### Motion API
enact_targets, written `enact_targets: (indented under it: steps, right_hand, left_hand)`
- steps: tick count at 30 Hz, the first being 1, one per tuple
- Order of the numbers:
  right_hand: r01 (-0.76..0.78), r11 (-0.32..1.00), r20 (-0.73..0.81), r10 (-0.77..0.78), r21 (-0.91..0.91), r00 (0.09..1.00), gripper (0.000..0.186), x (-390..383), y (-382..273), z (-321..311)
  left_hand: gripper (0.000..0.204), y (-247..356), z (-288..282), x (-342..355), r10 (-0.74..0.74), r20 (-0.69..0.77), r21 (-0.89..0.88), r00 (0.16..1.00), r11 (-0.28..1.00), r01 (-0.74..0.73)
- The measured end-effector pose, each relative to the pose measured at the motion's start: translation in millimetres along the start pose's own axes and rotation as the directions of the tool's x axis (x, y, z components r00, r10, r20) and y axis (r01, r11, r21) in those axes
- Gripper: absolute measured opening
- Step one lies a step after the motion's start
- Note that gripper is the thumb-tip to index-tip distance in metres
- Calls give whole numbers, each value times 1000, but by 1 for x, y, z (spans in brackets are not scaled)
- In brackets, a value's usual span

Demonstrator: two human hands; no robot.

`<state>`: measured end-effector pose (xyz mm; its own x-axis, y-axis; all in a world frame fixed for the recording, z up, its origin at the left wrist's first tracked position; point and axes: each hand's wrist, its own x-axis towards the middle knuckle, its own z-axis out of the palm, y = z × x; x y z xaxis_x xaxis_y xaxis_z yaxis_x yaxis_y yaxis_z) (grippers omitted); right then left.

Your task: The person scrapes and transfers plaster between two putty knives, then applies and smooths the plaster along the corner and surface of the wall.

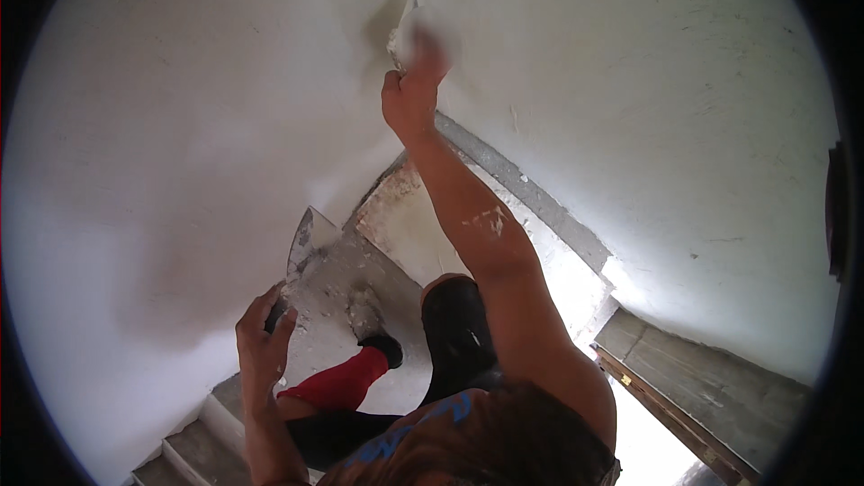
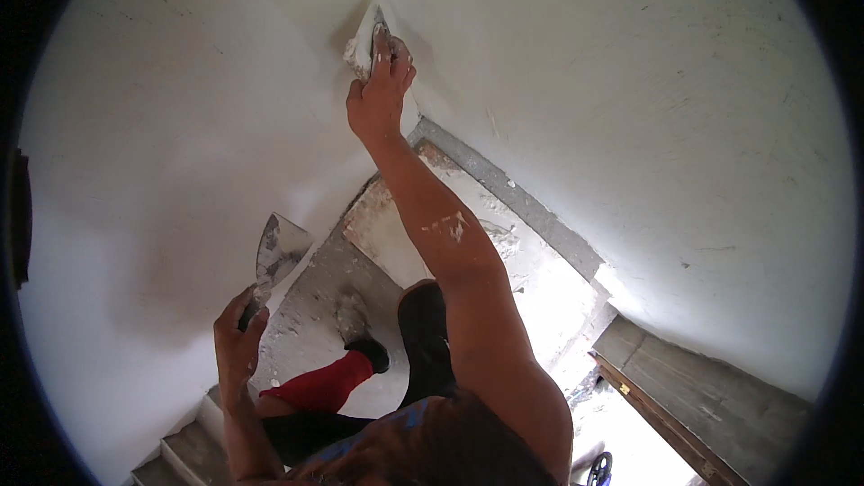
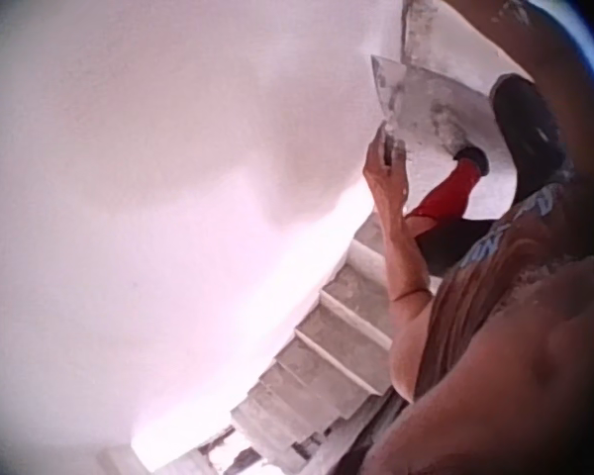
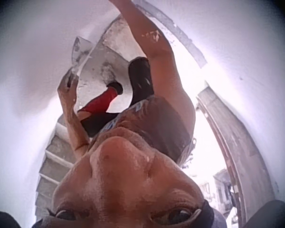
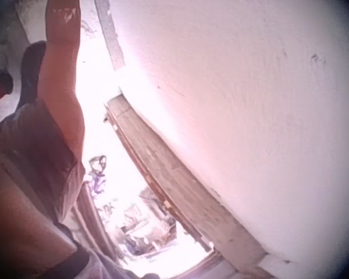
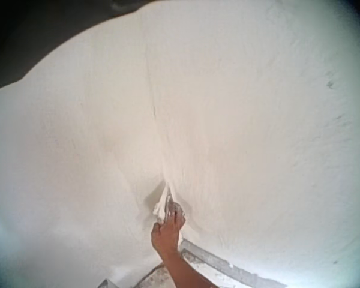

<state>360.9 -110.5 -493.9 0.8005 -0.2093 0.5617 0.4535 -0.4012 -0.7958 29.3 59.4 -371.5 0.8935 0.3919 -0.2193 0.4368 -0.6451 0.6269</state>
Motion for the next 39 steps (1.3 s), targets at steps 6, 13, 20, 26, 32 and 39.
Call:
enact_targets:
  steps: [6,13,20,26,32,39]
  right_hand:
    - [-29,997,-25,27,-76,999,86,17,8,32]
    - [-80,983,176,50,165,983,81,22,24,10]
    - [-51,946,270,-40,321,962,75,-38,-71,-24]
    - [175,965,-100,-197,-196,975,72,69,1,5]
    - [82,981,499,-162,178,851,66,-51,-45,-52]
    - [-105,852,490,391,-512,779,53,-170,145,-258]
  left_hand:
    - [43,-2,-2,2,-1,-23,-37,1000,999,0]
    - [42,-2,-6,8,10,-5,-6,1000,1000,-10]
    - [42,-10,-9,3,27,-13,-70,1000,997,-28]
    - [43,12,-1,1,90,35,-63,995,994,-88]
    - [42,6,-8,0,-30,-27,-36,999,999,29]
    - [45,0,3,5,-59,24,0,998,998,59]
